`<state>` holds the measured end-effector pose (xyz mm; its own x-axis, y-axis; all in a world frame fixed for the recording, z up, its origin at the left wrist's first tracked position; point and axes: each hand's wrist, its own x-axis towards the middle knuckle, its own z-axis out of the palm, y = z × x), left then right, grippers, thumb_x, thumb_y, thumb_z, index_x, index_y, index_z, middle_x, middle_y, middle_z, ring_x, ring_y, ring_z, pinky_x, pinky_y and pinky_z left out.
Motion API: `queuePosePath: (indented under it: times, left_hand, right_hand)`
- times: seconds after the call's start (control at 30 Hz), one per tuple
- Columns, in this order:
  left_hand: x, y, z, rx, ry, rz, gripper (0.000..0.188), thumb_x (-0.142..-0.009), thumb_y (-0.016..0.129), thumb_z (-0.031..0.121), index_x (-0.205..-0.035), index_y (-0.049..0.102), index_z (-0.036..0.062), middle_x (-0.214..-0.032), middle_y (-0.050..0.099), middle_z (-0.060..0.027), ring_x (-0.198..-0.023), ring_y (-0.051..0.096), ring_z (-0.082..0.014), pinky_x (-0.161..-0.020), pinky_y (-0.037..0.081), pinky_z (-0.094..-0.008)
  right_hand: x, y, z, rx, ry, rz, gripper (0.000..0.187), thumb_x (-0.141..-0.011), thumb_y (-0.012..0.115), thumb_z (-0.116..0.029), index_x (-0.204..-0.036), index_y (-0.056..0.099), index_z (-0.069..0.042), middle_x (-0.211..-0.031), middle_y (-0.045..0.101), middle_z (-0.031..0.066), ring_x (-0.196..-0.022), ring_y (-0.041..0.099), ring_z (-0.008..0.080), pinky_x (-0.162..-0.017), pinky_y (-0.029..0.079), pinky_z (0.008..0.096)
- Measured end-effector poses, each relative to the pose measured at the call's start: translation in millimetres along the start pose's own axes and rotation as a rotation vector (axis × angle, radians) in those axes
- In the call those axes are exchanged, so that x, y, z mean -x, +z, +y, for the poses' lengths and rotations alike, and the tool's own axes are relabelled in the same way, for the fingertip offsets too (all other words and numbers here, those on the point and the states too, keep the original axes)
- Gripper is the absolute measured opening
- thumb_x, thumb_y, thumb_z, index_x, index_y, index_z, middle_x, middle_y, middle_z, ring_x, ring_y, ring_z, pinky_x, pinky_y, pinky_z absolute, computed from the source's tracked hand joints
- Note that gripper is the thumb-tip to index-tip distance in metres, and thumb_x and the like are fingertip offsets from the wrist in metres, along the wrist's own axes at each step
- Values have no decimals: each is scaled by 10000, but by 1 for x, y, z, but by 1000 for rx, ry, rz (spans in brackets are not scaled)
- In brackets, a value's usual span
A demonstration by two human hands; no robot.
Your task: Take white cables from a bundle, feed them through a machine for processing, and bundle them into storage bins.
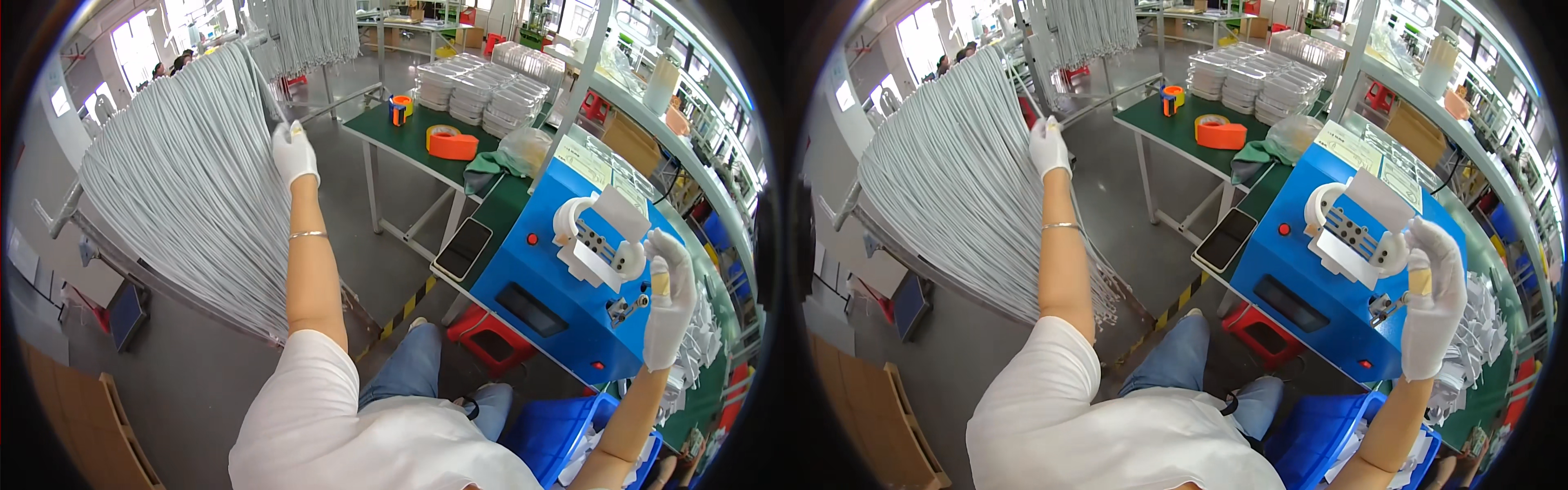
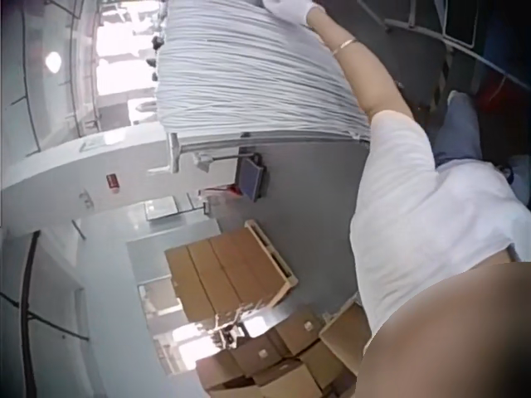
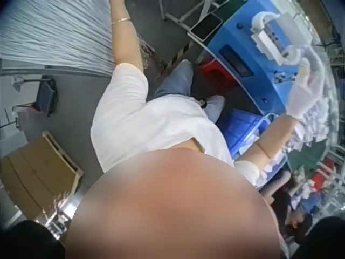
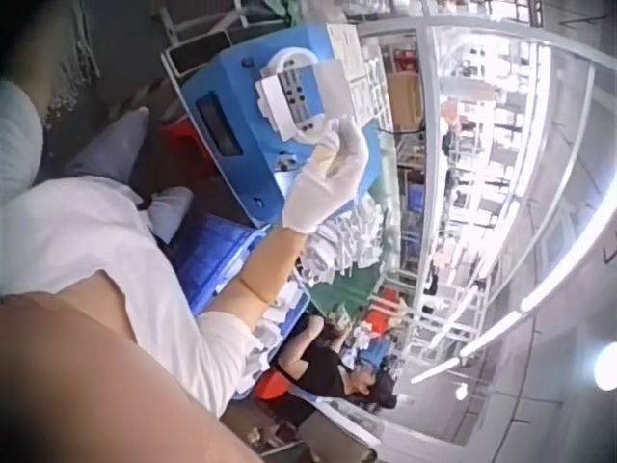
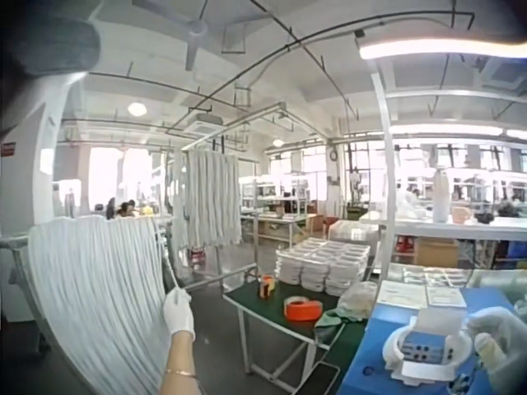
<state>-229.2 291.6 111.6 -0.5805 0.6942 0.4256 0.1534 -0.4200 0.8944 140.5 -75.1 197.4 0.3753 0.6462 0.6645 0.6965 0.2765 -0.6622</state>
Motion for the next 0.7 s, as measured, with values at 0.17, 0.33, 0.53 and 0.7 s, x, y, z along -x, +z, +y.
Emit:
queuePosePath:
  times: [0.17, 0.33, 0.53, 0.7]
  left_hand:
    - [94, 14, 37, 698, -20, -815, 245, -966, 459, 183, -976, 583, -27, -654, 533, -50, -504, 512, -132, -437, 454, -272]
    - [286, 4, 68, 698, -1076, -1775, 160, -903, 522, 155, -959, 617, 39, -699, 588, -22, -471, 503, -73, -401, 390, -201]
    - [434, -28, 65, 282, 241, -2304, 167, -806, 561, 168, -815, 686, 58, -836, 672, -136, -778, 633, -284, -725, 482, -372]
    - [367, -19, 106, 432, 367, -2410, 319, -834, 607, 260, -1087, 629, 67, -833, 633, -108, -743, 624, -261, -712, 484, -367]
  right_hand:
    - [5, 21, -29, 37, -77, -96, 231, -845, 565, 3, -1074, 594, 11, -1041, 598, 91, -973, 577, 174, -895, 437, 280]
    - [7, 80, -47, 80, -49, -466, 476, -855, 608, -88, -1299, 468, 10, -1090, 583, 100, -920, 571, 158, -861, 469, 294]
    - [38, 68, -51, -550, 432, -670, 593, -860, 669, -281, -1317, 442, 21, -850, 585, 53, -748, 522, 94, -651, 433, 223]
    - [68, -26, -22, -292, 599, -448, 347, -852, 681, -259, -1012, 670, 48, -738, 605, 9, -624, 495, 51, -558, 379, 182]
